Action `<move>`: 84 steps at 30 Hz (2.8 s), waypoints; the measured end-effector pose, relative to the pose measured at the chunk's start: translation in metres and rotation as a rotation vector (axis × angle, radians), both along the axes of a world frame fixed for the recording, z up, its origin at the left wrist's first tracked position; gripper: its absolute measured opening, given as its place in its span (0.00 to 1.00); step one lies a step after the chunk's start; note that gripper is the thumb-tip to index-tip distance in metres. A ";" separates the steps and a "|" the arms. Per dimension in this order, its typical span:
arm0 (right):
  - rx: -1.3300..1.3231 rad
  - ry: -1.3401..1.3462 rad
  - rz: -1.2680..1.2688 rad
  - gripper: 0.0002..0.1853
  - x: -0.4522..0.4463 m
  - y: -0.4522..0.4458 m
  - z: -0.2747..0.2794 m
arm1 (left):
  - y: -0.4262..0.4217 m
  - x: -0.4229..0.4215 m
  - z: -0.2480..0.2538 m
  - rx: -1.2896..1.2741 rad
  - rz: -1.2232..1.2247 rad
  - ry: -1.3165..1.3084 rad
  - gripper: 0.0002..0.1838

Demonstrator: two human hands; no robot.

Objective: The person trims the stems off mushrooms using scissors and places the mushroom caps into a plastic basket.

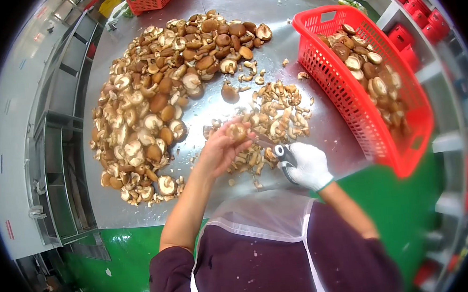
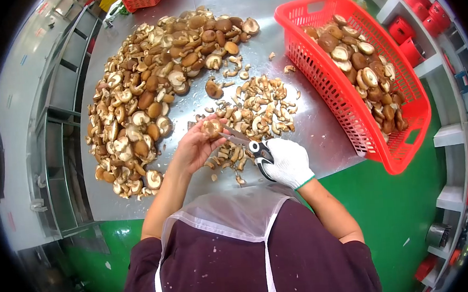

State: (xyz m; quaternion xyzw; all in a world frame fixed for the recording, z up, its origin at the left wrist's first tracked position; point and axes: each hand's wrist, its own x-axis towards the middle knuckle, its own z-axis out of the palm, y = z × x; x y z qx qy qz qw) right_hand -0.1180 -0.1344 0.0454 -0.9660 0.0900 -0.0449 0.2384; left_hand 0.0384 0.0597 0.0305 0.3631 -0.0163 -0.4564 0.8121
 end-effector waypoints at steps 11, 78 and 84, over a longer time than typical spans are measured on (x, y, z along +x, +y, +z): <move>-0.210 0.066 0.084 0.14 -0.009 0.000 0.027 | -0.004 -0.039 0.025 0.093 -0.051 -0.158 0.30; 0.663 0.104 0.062 0.07 -0.012 -0.003 -0.088 | 0.196 -0.028 -0.081 1.545 0.293 -0.481 0.33; 0.411 0.025 0.225 0.11 -0.009 -0.011 -0.097 | 0.181 -0.014 -0.107 1.315 0.275 -0.522 0.29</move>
